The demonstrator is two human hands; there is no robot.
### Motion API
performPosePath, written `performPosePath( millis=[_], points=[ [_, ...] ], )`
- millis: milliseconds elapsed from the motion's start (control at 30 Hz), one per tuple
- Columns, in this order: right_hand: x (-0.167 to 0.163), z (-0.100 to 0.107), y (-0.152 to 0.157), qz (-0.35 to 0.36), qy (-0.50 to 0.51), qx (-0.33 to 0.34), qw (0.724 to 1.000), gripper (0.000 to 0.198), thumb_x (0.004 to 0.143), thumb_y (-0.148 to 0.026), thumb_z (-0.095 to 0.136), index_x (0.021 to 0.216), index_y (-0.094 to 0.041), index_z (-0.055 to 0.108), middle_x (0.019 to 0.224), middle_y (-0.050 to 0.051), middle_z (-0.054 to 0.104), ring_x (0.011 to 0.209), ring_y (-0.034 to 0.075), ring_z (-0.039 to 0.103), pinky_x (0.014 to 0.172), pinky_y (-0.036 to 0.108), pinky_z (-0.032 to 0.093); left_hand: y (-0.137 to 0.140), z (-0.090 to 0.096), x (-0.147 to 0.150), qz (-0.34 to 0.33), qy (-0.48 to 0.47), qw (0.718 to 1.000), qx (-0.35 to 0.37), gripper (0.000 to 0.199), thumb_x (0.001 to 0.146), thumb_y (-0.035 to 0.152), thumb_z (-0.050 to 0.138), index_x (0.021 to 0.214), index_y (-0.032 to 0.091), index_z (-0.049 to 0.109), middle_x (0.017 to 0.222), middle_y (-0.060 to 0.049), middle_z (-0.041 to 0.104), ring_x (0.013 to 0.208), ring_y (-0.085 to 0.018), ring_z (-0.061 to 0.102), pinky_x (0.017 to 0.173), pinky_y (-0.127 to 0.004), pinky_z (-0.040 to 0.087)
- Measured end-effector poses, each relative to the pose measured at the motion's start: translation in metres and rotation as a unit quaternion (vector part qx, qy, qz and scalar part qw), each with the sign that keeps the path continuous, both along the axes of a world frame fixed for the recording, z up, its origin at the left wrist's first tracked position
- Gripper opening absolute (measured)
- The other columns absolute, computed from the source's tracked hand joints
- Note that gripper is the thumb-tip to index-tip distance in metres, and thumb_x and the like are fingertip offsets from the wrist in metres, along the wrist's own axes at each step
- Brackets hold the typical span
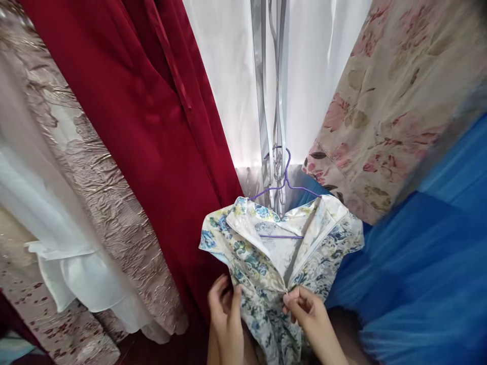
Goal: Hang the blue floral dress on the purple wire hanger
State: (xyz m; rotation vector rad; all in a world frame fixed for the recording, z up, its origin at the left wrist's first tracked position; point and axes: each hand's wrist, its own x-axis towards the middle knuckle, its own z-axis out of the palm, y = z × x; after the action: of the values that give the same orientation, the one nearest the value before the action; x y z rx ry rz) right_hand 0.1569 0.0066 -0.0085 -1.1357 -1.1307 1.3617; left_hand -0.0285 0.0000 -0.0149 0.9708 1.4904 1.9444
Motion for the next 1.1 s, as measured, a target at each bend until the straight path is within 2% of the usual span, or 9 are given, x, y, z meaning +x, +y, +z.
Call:
performPosePath(
  millis=[67, 133, 233, 367, 533, 733, 867, 967, 1100],
  points=[
    [0.001, 0.0, -0.006, 0.001, 0.033, -0.023, 0.999, 0.043, 0.081, -0.057, 0.069, 0.068, -0.019, 0.055, 0.059, 0.002, 0.064, 0.046, 0.01, 0.043, 0.048, 0.025, 0.029, 0.0, -0.008, 0.016, 0.077, 0.15, 0.984, 0.059, 0.025, 0.081, 0.036, 0.072, 0.101, 0.023, 0.063, 0.116, -0.01, 0.061, 0.115, -0.031, 0.056, 0.102, -0.045, 0.043],
    [0.002, 0.001, -0.012, 0.014, 0.053, -0.035, 0.998, 0.043, 0.081, -0.057, 0.07, 0.067, -0.018, 0.056, 0.058, 0.002, 0.065, 0.043, 0.008, 0.041, 0.046, 0.024, 0.027, -0.001, -0.016, 0.037, -0.013, 0.254, 0.964, 0.079, 0.019, 0.085, 0.034, 0.065, 0.099, 0.022, 0.064, 0.113, -0.011, 0.06, 0.11, -0.03, 0.058, 0.097, -0.043, 0.045],
    [0.004, 0.007, -0.015, 0.022, 0.066, -0.036, 0.997, 0.043, 0.082, -0.054, 0.071, 0.066, -0.017, 0.057, 0.056, 0.001, 0.064, 0.04, 0.006, 0.037, 0.044, 0.022, 0.025, 0.0, -0.023, 0.065, -0.205, 0.298, 0.93, 0.072, 0.019, 0.094, 0.029, 0.05, 0.106, 0.021, 0.061, 0.102, -0.009, 0.062, 0.097, -0.025, 0.061, 0.085, -0.038, 0.05],
    [0.012, 0.027, -0.008, -0.023, 0.074, -0.021, 0.997, 0.042, 0.081, -0.051, 0.071, 0.063, -0.016, 0.059, 0.049, 0.0, 0.062, 0.035, 0.004, 0.034, 0.041, 0.021, 0.019, 0.009, -0.02, 0.083, -0.255, 0.308, 0.916, 0.045, 0.016, 0.097, 0.02, 0.042, 0.087, 0.021, 0.055, 0.081, -0.005, 0.059, 0.081, -0.021, 0.06, 0.074, -0.032, 0.048],
    [0.022, 0.086, 0.022, -0.092, 0.117, 0.029, 0.988, 0.034, 0.078, -0.041, 0.074, 0.06, -0.015, 0.063, 0.048, 0.0, 0.061, 0.034, 0.004, 0.031, 0.039, 0.022, 0.016, 0.011, -0.002, 0.082, -0.332, 0.362, 0.871, 0.011, 0.015, 0.091, 0.015, 0.046, 0.091, 0.022, 0.059, 0.091, -0.009, 0.064, 0.088, -0.027, 0.061, 0.076, -0.038, 0.047],
    [0.02, 0.171, 0.073, -0.094, 0.113, 0.127, 0.981, 0.023, 0.074, -0.033, 0.073, 0.061, -0.016, 0.066, 0.052, 0.001, 0.063, 0.036, 0.006, 0.033, 0.039, 0.024, 0.02, 0.01, 0.024, 0.063, -0.382, 0.459, 0.802, -0.009, 0.027, 0.083, 0.014, 0.052, 0.096, 0.031, 0.068, 0.089, -0.012, 0.067, 0.085, -0.035, 0.061, 0.07, -0.045, 0.038],
    [0.02, 0.195, 0.084, -0.086, 0.119, 0.148, 0.978, 0.021, 0.073, -0.033, 0.073, 0.063, -0.016, 0.066, 0.053, 0.0, 0.064, 0.037, 0.005, 0.035, 0.038, 0.023, 0.019, 0.018, 0.038, 0.046, -0.394, 0.506, 0.766, 0.038, 0.023, 0.081, 0.013, 0.055, 0.094, 0.026, 0.07, 0.082, -0.009, 0.067, 0.076, -0.031, 0.063, 0.067, -0.039, 0.038],
    [0.021, 0.192, 0.077, -0.069, 0.112, 0.126, 0.983, 0.022, 0.073, -0.036, 0.074, 0.069, -0.016, 0.067, 0.05, -0.001, 0.063, 0.035, 0.006, 0.037, 0.038, 0.022, 0.019, 0.032, 0.073, 0.036, -0.388, 0.473, 0.79, 0.039, 0.014, 0.09, 0.021, 0.056, 0.093, 0.025, 0.069, 0.078, -0.006, 0.066, 0.071, -0.024, 0.061, 0.065, -0.032, 0.039],
    [0.021, 0.18, 0.064, -0.074, 0.086, 0.141, 0.983, 0.024, 0.076, -0.038, 0.073, 0.071, -0.016, 0.066, 0.047, -0.002, 0.064, 0.035, 0.006, 0.038, 0.038, 0.021, 0.023, 0.063, 0.151, 0.037, -0.282, 0.379, 0.876, 0.093, 0.036, 0.099, 0.031, 0.048, 0.135, 0.025, 0.054, 0.075, 0.0, 0.06, 0.065, -0.017, 0.055, 0.066, -0.027, 0.042]
  ],
)
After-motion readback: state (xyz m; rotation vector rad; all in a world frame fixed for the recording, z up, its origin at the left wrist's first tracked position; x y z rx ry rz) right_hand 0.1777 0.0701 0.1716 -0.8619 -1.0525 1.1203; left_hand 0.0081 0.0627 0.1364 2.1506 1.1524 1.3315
